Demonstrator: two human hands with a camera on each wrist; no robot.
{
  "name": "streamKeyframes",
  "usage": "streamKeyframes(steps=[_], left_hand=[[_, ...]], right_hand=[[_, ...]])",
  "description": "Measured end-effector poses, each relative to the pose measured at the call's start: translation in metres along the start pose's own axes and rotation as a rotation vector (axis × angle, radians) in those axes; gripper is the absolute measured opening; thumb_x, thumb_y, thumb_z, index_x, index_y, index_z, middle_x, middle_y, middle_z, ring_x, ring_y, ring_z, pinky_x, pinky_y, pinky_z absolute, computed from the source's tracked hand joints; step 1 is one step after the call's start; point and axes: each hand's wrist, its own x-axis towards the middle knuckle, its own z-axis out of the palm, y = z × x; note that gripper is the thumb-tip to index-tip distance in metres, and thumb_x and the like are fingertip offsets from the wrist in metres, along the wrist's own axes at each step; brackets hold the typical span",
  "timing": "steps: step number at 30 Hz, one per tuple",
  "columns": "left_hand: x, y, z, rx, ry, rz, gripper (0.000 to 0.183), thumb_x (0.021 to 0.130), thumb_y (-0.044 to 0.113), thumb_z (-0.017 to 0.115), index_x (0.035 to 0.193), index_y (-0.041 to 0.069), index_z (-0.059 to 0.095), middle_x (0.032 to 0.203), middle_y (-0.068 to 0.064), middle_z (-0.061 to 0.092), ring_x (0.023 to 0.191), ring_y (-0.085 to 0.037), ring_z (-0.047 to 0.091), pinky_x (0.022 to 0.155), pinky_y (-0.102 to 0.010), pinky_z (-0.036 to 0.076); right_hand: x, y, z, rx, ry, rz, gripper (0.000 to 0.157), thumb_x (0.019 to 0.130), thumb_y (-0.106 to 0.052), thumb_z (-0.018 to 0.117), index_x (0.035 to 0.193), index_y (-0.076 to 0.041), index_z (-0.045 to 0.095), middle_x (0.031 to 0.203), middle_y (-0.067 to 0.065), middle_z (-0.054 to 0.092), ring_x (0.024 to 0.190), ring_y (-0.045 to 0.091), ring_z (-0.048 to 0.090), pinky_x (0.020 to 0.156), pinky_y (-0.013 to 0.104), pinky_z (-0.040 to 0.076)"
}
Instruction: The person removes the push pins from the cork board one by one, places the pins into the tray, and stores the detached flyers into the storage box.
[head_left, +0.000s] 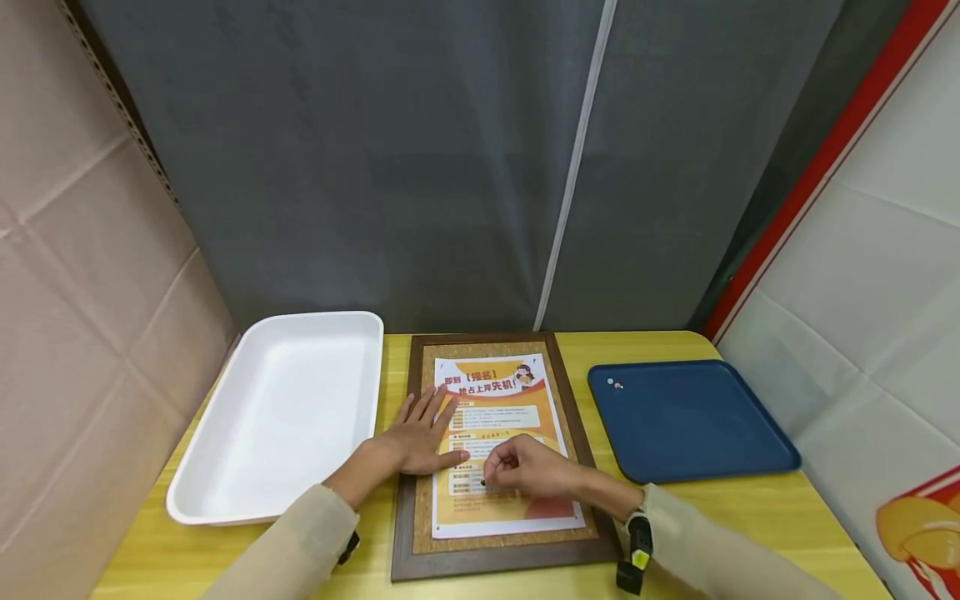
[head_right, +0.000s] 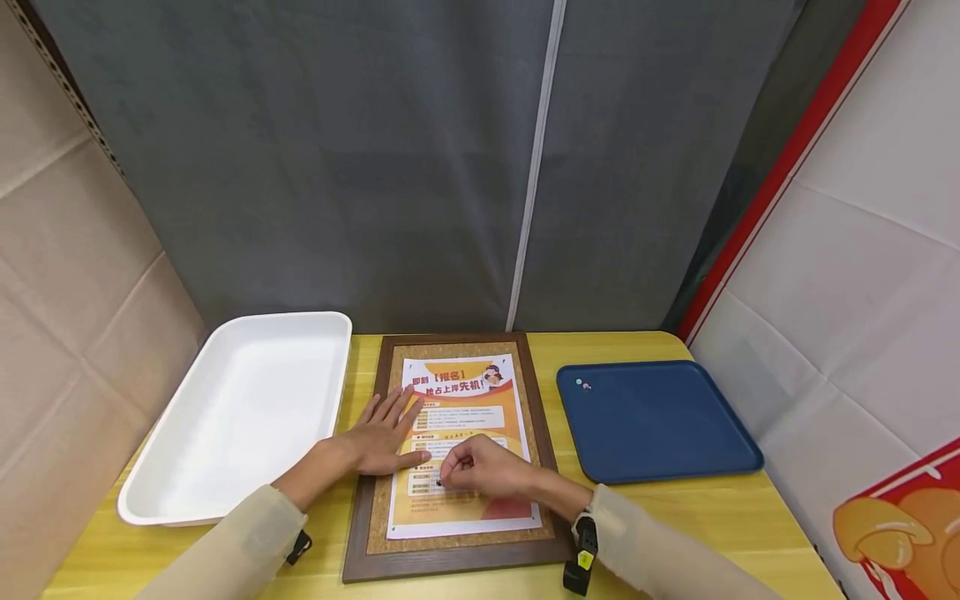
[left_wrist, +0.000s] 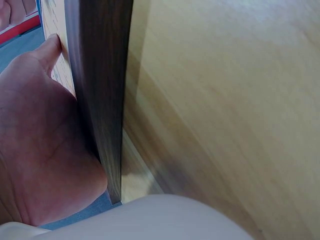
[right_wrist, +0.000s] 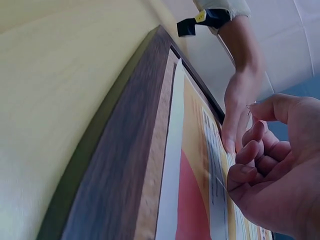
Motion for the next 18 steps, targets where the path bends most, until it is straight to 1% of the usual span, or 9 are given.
streamKeyframes(steps=[1,3,8,12,14,18], left_hand=[[0.0,0.0,0.0,0.0,0.0,0.0,0.106,0.099,0.08,0.041,0.172,0.015,0.002,0.178,-0.011,-0.013,0.164,-0.032,-0.013,0.129,-0.06,-0.008],[0.0,0.0,0.0,0.0,0.0,0.0,0.106,0.099,0.081,0.041,0.172,0.015,0.002,0.178,-0.011,-0.013,0.164,-0.032,-0.013,0.129,-0.06,-0.008],[-0.001,0.001,0.001,0.004,-0.001,-0.004,0.106,0.099,0.081,0.04,0.172,0.015,0.001,0.178,-0.011,-0.013,0.164,-0.032,-0.013,0.129,-0.059,-0.007],[-0.001,0.001,0.001,0.004,0.001,-0.005,0.106,0.099,0.081,0.04,0.172,0.016,0.001,0.178,-0.01,-0.013,0.164,-0.031,-0.013,0.129,-0.06,-0.007],[-0.001,0.001,0.001,0.003,-0.002,-0.004,0.106,0.099,0.081,0.04,0.172,0.016,0.0,0.178,-0.01,-0.014,0.164,-0.031,-0.013,0.129,-0.06,-0.008],[-0.001,0.001,0.0,0.0,-0.006,-0.002,0.106,0.099,0.081,0.04,0.172,0.016,0.0,0.178,-0.01,-0.014,0.164,-0.031,-0.013,0.129,-0.06,-0.008]], right_hand=[[0.0,0.001,-0.002,0.0,0.005,-0.003,0.01,0.092,0.001,0.065,0.093,0.001,0.075,0.083,0.01,0.072,0.067,0.005,0.052,0.06,0.018,0.043],[-0.002,0.003,-0.006,-0.003,0.008,-0.01,0.01,0.092,0.003,0.065,0.093,0.003,0.075,0.086,0.013,0.073,0.068,0.005,0.052,0.062,0.018,0.044],[-0.006,0.007,-0.018,-0.001,-0.016,-0.021,0.01,0.097,0.001,0.064,0.094,0.002,0.074,0.092,0.017,0.074,0.075,0.007,0.056,0.07,0.02,0.048],[-0.009,0.009,-0.029,-0.003,-0.038,-0.023,0.01,0.101,-0.003,0.066,0.096,0.001,0.074,0.095,0.016,0.074,0.082,0.009,0.059,0.077,0.021,0.05],[-0.009,0.01,-0.034,-0.011,-0.048,-0.032,0.01,0.102,-0.004,0.067,0.097,0.0,0.074,0.095,0.014,0.074,0.083,0.009,0.059,0.077,0.021,0.05],[-0.011,0.013,-0.044,-0.025,-0.059,-0.064,0.01,0.102,-0.003,0.067,0.097,0.003,0.073,0.096,0.017,0.074,0.082,0.009,0.06,0.076,0.021,0.051]])
